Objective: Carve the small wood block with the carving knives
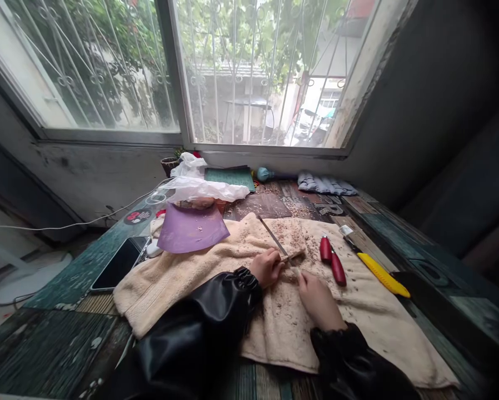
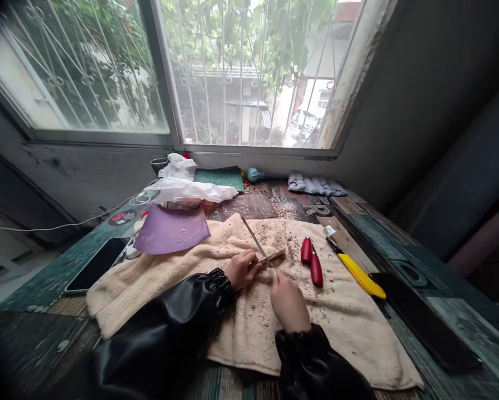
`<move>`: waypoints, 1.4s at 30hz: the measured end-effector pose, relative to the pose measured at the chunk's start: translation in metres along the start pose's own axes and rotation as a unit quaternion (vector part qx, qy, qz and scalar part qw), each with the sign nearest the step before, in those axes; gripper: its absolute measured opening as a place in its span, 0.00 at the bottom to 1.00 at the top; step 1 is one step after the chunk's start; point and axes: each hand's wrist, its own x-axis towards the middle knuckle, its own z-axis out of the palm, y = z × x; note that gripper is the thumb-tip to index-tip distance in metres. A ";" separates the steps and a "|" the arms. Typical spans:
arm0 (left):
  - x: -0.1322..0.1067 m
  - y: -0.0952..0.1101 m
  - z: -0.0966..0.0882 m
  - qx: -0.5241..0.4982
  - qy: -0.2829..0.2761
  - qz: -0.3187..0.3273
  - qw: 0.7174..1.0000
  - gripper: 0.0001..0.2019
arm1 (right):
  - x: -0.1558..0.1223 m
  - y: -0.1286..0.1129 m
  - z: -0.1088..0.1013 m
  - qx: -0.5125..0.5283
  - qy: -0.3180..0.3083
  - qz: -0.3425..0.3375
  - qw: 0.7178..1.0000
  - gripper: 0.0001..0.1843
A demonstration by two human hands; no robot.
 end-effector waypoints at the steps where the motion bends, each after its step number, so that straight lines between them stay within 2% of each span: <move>1: 0.000 -0.001 0.000 -0.001 0.002 -0.004 1.000 0.04 | 0.005 -0.004 0.000 -0.001 0.004 -0.001 1.000 0.16; 5: 0.003 -0.004 0.000 -0.011 0.028 -0.034 0.999 0.05 | -0.003 -0.006 0.001 0.003 0.004 0.000 1.000 0.15; 9: 0.003 -0.004 -0.002 -0.021 0.028 -0.021 0.999 0.05 | -0.020 0.003 0.000 0.011 -0.003 0.001 1.000 0.16; 13: 0.000 -0.001 -0.003 -0.030 0.000 0.015 0.999 0.03 | -0.004 -0.008 -0.003 0.001 -0.004 0.005 1.000 0.16; 16: -0.001 -0.002 -0.001 -0.018 0.012 0.000 1.000 0.04 | 0.006 -0.016 -0.003 0.002 -0.001 0.004 1.000 0.16; 20: 0.001 -0.005 0.000 -0.018 0.048 -0.041 0.998 0.05 | -0.015 -0.003 -0.001 0.008 -0.009 -0.003 1.000 0.16; 23: 0.001 -0.003 -0.001 -0.030 0.026 -0.007 0.999 0.05 | -0.025 0.008 0.000 0.022 -0.005 0.003 1.000 0.16; 27: -0.002 0.000 -0.002 -0.026 0.001 0.033 0.999 0.04 | -0.009 0.001 0.000 0.031 0.003 -0.007 1.000 0.16; 30: -0.003 0.000 -0.002 -0.004 0.011 0.014 1.000 0.04 | -0.005 -0.001 0.000 0.031 0.007 -0.010 0.999 0.16; 33: -0.001 0.001 -0.002 0.007 0.019 -0.006 1.000 0.04 | -0.018 0.008 0.002 0.034 0.005 -0.007 0.999 0.16; 36: -0.001 0.004 -0.001 0.003 0.007 0.011 1.000 0.04 | -0.025 0.012 0.002 0.029 0.008 0.004 1.000 0.16; 39: -0.002 0.007 0.000 0.002 -0.009 0.026 1.000 0.05 | -0.014 0.003 0.000 0.012 0.017 0.019 1.000 0.16; 42: -0.002 0.008 0.001 0.002 0.008 -0.009 1.000 0.05 | -0.007 -0.005 -0.001 0.011 0.015 0.017 1.000 0.16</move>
